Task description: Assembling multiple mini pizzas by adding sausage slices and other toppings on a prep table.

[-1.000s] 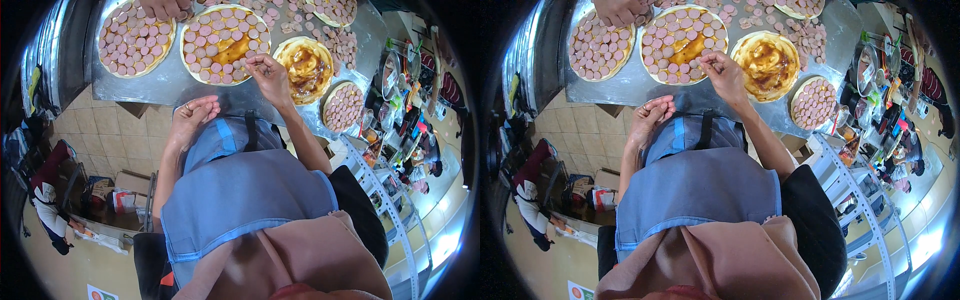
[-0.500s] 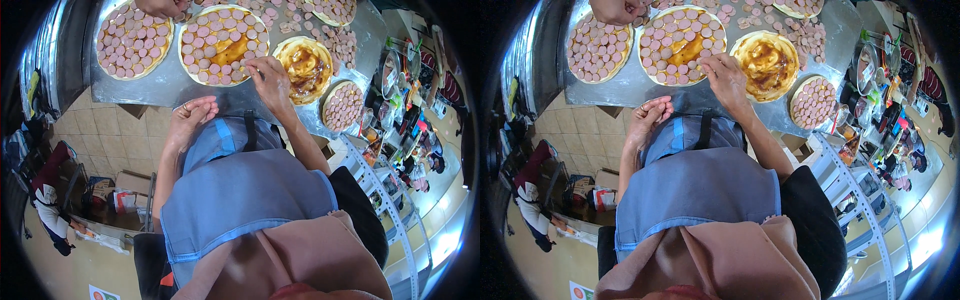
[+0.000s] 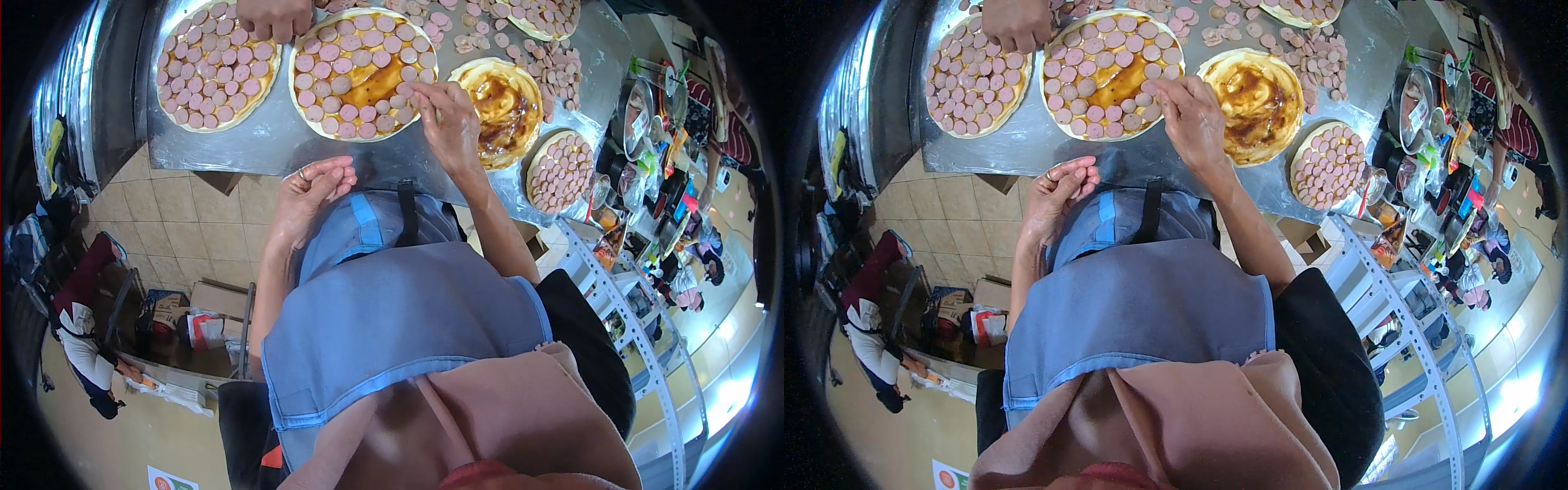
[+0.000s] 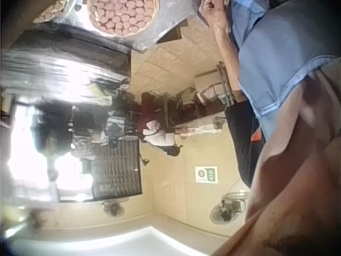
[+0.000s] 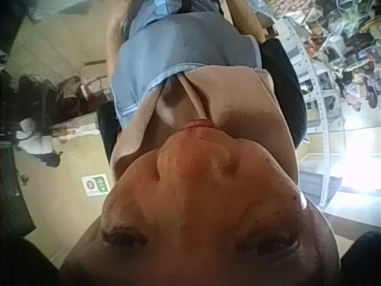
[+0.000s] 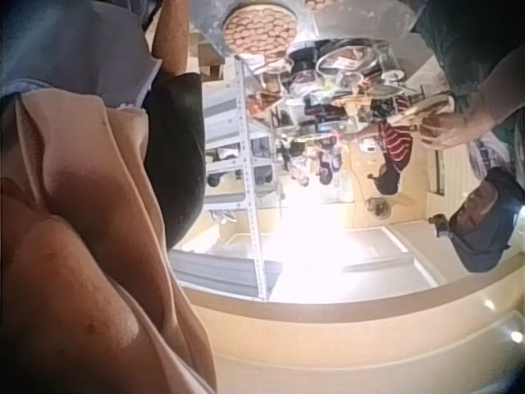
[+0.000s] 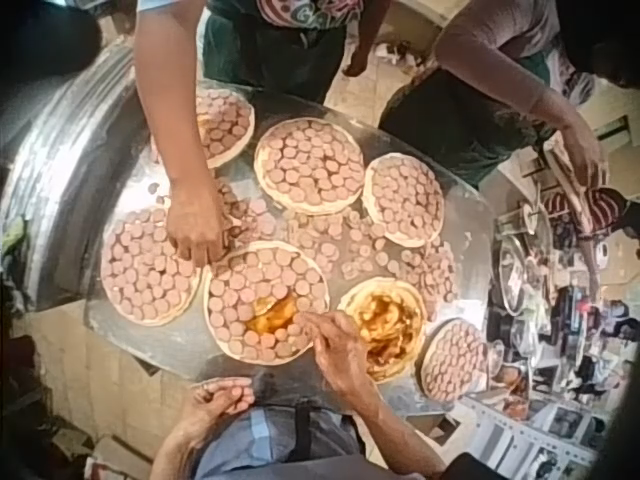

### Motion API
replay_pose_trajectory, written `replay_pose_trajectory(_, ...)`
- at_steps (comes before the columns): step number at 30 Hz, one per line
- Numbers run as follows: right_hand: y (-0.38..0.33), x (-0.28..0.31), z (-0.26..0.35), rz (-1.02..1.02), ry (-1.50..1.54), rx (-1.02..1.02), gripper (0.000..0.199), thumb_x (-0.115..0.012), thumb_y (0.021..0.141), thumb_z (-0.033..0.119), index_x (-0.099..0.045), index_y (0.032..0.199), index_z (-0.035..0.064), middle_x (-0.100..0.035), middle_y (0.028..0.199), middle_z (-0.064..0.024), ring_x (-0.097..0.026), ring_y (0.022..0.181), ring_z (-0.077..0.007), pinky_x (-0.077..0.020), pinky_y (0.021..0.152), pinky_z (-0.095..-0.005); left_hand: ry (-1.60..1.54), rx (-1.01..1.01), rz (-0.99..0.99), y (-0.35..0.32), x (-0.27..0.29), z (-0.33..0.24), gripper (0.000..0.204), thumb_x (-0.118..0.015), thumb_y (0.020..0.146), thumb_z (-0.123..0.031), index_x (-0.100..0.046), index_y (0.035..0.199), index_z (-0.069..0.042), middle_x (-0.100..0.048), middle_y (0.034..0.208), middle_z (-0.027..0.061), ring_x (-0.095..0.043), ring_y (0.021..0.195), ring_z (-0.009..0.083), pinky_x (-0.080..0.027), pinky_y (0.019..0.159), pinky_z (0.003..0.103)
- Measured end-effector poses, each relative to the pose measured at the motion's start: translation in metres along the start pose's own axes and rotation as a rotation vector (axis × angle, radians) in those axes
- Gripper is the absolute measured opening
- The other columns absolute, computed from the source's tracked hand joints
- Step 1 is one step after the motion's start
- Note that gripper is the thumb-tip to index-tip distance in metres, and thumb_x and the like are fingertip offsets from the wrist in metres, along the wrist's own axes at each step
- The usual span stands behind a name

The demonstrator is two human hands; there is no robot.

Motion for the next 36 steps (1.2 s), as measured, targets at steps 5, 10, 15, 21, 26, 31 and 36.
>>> replay_pose_trajectory(5,0.010,0.002,0.004,-0.004,-0.094,0.013,0.021,-0.060,0.087,0.010,-0.071,0.105,0.0128,-0.060,0.085,-0.0073,-0.059,0.081,-0.0234,-0.0472,0.072,-0.0343,0.011,0.005,0.005,0.000,0.000,0.000,0.024,-0.062,0.090,-0.009,-0.063,0.111,0.003,-0.067,0.098,0.0104,-0.065,0.089,0.0142,-0.054,0.082,0.025)
replay_pose_trajectory(10,0.011,0.001,0.005,0.006,-0.124,0.026,0.023,-0.060,0.086,0.009,-0.070,0.106,0.0133,-0.059,0.083,-0.0074,-0.058,0.082,-0.0234,-0.0467,0.072,-0.0346,0.013,0.003,-0.016,-0.001,0.000,-0.001,0.024,-0.063,0.090,-0.009,-0.063,0.111,0.003,-0.067,0.098,0.0104,-0.065,0.089,0.0139,-0.054,0.082,0.025)
replay_pose_trajectory(15,0.011,0.002,0.000,0.016,-0.098,0.014,0.024,-0.060,0.086,0.009,-0.070,0.107,0.0142,-0.059,0.085,-0.0070,-0.058,0.082,-0.0225,-0.0469,0.072,-0.0346,0.021,-0.016,-0.009,0.000,-0.001,-0.003,0.024,-0.062,0.090,-0.010,-0.063,0.111,0.003,-0.067,0.097,0.0104,-0.065,0.088,0.0137,-0.054,0.082,0.025)
replay_pose_trajectory(21,-0.003,0.002,0.005,0.075,-0.114,0.077,0.029,-0.065,0.080,0.010,-0.068,0.107,0.0200,-0.057,0.090,-0.0030,-0.057,0.083,-0.0229,-0.0492,0.070,-0.0356,0.020,-0.007,-0.008,0.003,0.001,-0.001,0.025,-0.062,0.091,-0.010,-0.063,0.112,0.003,-0.067,0.098,0.0100,-0.065,0.089,0.0137,-0.054,0.082,0.025)
replay_pose_trajectory(26,-0.006,0.001,0.000,0.066,-0.167,0.096,0.029,-0.066,0.078,0.010,-0.068,0.105,0.0201,-0.056,0.090,-0.0021,-0.056,0.081,-0.0229,-0.0502,0.069,-0.0357,0.055,-0.010,-0.006,0.003,0.000,-0.002,0.025,-0.060,0.092,-0.011,-0.062,0.114,0.002,-0.068,0.098,0.0080,-0.065,0.089,0.0122,-0.055,0.081,0.023)
replay_pose_trajectory(31,-0.010,0.005,0.009,0.089,-0.132,0.106,0.032,-0.067,0.076,0.010,-0.068,0.106,0.0201,-0.056,0.090,-0.0020,-0.056,0.082,-0.0232,-0.0504,0.070,-0.0354,0.069,-0.006,-0.006,0.003,0.000,-0.004,0.025,-0.059,0.092,-0.010,-0.062,0.114,0.002,-0.067,0.101,0.0082,-0.065,0.090,0.0128,-0.055,0.082,0.024)
replay_pose_trajectory(36,-0.014,0.000,0.009,0.141,-0.132,0.122,0.033,-0.067,0.076,0.009,-0.068,0.107,0.0197,-0.057,0.091,-0.0020,-0.056,0.082,-0.0232,-0.0505,0.070,-0.0352,0.085,-0.009,-0.001,0.003,-0.001,-0.004,0.026,-0.060,0.092,-0.010,-0.062,0.115,0.002,-0.067,0.101,0.0083,-0.065,0.090,0.0133,-0.055,0.082,0.024)
Point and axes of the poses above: each hand's wrist, its own y-axis towards the middle knuckle, its own x-axis out of the back of the hand, z = x × y, the point moved 4 cm from there along y, towards the middle knuckle
